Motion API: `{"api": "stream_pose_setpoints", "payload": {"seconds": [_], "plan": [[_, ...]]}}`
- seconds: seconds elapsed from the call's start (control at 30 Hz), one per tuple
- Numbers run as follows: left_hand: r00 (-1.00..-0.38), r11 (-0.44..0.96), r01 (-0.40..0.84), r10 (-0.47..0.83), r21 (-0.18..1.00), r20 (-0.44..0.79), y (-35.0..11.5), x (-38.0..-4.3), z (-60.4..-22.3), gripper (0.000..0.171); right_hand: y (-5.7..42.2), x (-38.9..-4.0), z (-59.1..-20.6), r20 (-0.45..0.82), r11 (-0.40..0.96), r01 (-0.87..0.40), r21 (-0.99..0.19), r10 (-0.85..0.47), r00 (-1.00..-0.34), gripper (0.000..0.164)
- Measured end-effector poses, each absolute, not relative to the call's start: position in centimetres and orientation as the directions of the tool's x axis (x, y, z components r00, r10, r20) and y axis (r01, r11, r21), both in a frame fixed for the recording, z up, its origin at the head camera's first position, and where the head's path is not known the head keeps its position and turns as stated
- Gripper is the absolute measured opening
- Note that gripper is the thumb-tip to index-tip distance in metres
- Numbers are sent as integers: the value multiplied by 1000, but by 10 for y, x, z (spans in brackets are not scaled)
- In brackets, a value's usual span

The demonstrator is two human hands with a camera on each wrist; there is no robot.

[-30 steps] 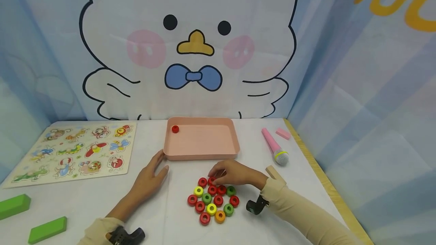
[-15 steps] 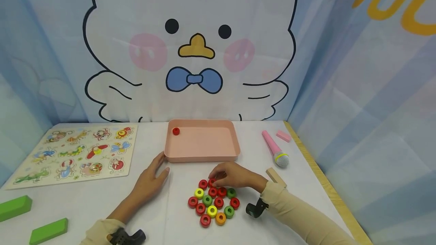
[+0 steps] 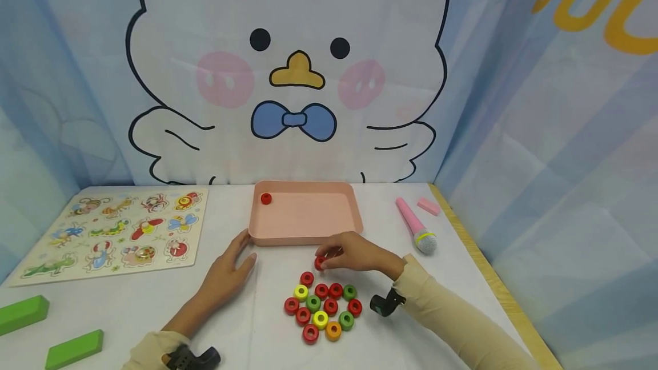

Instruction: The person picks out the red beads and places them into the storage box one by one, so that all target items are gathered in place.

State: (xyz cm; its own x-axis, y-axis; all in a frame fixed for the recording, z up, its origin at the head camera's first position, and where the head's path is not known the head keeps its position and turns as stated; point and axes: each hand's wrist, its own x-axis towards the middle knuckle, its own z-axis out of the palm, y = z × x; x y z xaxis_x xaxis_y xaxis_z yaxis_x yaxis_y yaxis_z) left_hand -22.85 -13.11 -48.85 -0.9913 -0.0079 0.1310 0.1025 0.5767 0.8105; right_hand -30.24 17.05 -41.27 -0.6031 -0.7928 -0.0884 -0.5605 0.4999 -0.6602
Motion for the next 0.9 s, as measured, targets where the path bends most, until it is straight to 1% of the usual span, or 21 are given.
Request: {"api": "stream_pose_setpoints", "payload": {"seconds": [0.2,0.4,0.47,0.6,0.7,0.9], "plan": [[-987,577,123,-14,807,160,-137,-231,-488,66,151,-336,-388,-38,523,-608,-598,-776,-630,29],[-983,557,134,-27,819,179,-139,-232,-492,65,115,-374,-376,-25,562,-626,-540,-755,-655,29],[-985,555,124,-28,822,167,-138,-232,-493,65,102,-386,-376,-41,587,-609,-533,-737,-674,27],[-989,548,110,-27,829,148,-134,-231,-495,65,82,-407,-383,-93,643,-535,-548,-683,-725,24],[-988,545,110,-30,831,150,-131,-229,-496,65,72,-420,-390,-125,669,-490,-559,-652,-748,25],[-982,549,138,-31,824,185,-131,-228,-493,65,55,-445,-400,-134,719,-470,-512,-607,-783,28]]}}
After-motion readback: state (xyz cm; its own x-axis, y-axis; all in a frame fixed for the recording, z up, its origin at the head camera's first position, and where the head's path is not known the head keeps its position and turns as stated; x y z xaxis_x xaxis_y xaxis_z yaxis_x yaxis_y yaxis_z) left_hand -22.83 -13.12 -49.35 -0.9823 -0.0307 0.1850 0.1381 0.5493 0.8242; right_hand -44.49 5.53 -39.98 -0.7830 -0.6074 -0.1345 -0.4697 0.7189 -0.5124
